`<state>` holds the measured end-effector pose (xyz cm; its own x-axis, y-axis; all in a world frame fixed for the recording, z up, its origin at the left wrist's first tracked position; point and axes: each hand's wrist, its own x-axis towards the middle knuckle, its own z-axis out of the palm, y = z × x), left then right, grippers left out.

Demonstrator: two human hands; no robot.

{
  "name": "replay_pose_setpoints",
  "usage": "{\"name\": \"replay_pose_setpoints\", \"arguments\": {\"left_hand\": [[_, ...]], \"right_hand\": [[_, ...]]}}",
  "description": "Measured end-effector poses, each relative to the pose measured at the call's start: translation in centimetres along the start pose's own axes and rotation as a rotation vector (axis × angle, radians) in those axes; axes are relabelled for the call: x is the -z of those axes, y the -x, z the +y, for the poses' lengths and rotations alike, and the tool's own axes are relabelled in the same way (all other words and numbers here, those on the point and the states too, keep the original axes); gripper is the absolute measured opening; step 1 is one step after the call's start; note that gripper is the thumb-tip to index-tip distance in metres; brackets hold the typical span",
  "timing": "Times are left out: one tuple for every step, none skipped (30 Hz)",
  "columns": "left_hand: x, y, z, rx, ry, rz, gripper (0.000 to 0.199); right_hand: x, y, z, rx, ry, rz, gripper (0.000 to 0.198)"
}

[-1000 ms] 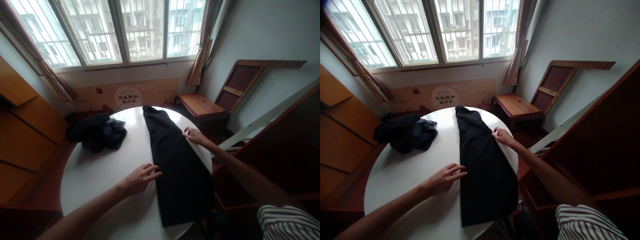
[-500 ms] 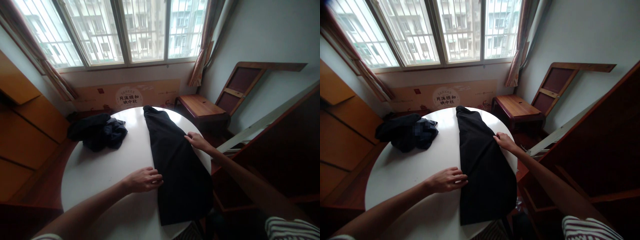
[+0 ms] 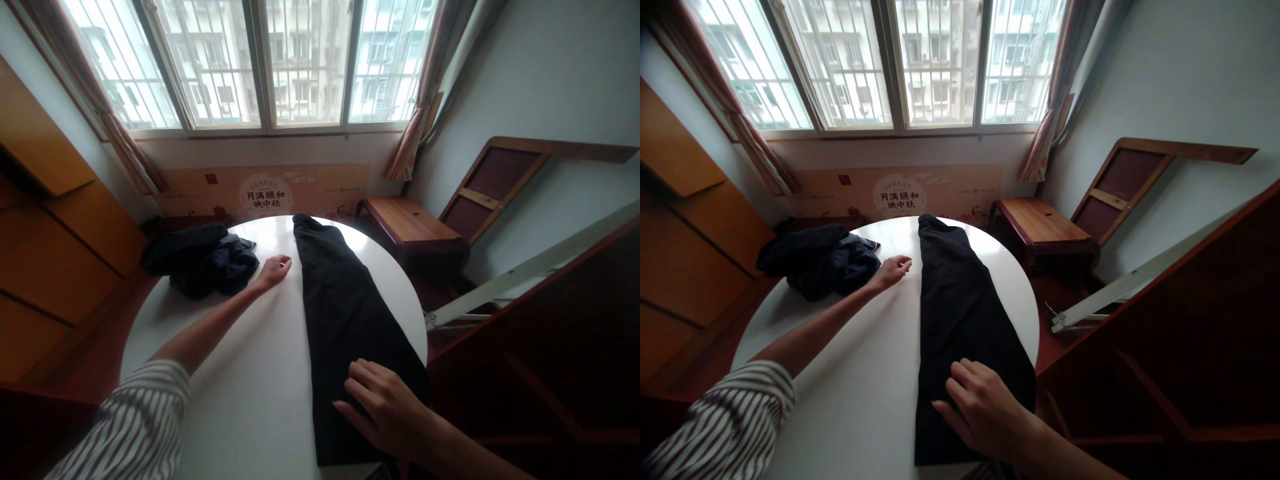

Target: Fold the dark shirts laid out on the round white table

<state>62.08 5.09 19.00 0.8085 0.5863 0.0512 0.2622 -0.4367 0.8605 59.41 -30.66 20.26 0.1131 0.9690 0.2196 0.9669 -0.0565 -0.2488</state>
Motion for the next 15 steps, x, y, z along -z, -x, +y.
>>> {"name": "replay_pose_setpoints", "arguments": {"left_hand": [[-0.1, -2.7, 0.0, 0.051, 0.014, 0.024, 0.018], [-0.3, -5.2, 0.0, 0.102, 0.036, 0.046, 0.021], [-0.6, -7.4, 0.0, 0.132, 0.051, 0.060, 0.023], [-1.0, -9.3, -0.1, 0.162, 0.068, 0.075, 0.024], [-1.3, -11.0, -0.1, 0.189, 0.082, 0.091, 0.024], [-1.7, -12.3, -0.2, 0.211, 0.091, 0.104, 0.025], [-2.1, -13.5, -0.2, 0.231, 0.097, 0.116, 0.025], [-2.4, -14.6, -0.3, 0.248, 0.099, 0.127, 0.026], [-2.7, -15.5, -0.5, 0.261, 0.096, 0.139, 0.028], [-2.9, -16.4, -0.7, 0.270, 0.091, 0.153, 0.030], [-3.1, -17.2, -0.9, 0.276, 0.081, 0.168, 0.033], [-3.3, -18.0, -1.2, 0.281, 0.068, 0.183, 0.035], [-3.4, -18.7, -1.4, 0.284, 0.054, 0.198, 0.037], [-3.5, -19.3, -1.7, 0.285, 0.037, 0.212, 0.036], [-3.6, -19.8, -2.0, 0.283, 0.021, 0.223, 0.034]], "right_hand": [[-0.3, -1.7, -0.2, -0.042, 0.012, -0.011, 0.028], [-0.5, -3.5, -0.3, -0.096, 0.030, -0.029, 0.033], [-0.6, -5.5, -0.3, -0.156, 0.053, -0.048, 0.039], [-0.7, -7.4, -0.1, -0.220, 0.081, -0.064, 0.045], [-0.7, -9.3, 0.1, -0.283, 0.112, -0.076, 0.051], [-0.8, -11.0, 0.3, -0.348, 0.142, -0.085, 0.057], [-0.9, -12.5, 0.7, -0.408, 0.169, -0.097, 0.061], [-1.1, -13.7, 1.1, -0.456, 0.189, -0.113, 0.064], [-1.4, -14.6, 1.6, -0.489, 0.202, -0.130, 0.065], [-1.7, -15.3, 2.1, -0.506, 0.209, -0.147, 0.062], [-2.1, -15.7, 2.7, -0.509, 0.207, -0.162, 0.056], [-2.5, -15.9, 3.2, -0.495, 0.198, -0.179, 0.048], [-2.8, -15.9, 3.7, -0.474, 0.186, -0.197, 0.039], [-3.2, -15.9, 4.1, -0.450, 0.175, -0.215, 0.031], [-3.5, -15.7, 4.4, -0.423, 0.166, -0.235, 0.026]]}}
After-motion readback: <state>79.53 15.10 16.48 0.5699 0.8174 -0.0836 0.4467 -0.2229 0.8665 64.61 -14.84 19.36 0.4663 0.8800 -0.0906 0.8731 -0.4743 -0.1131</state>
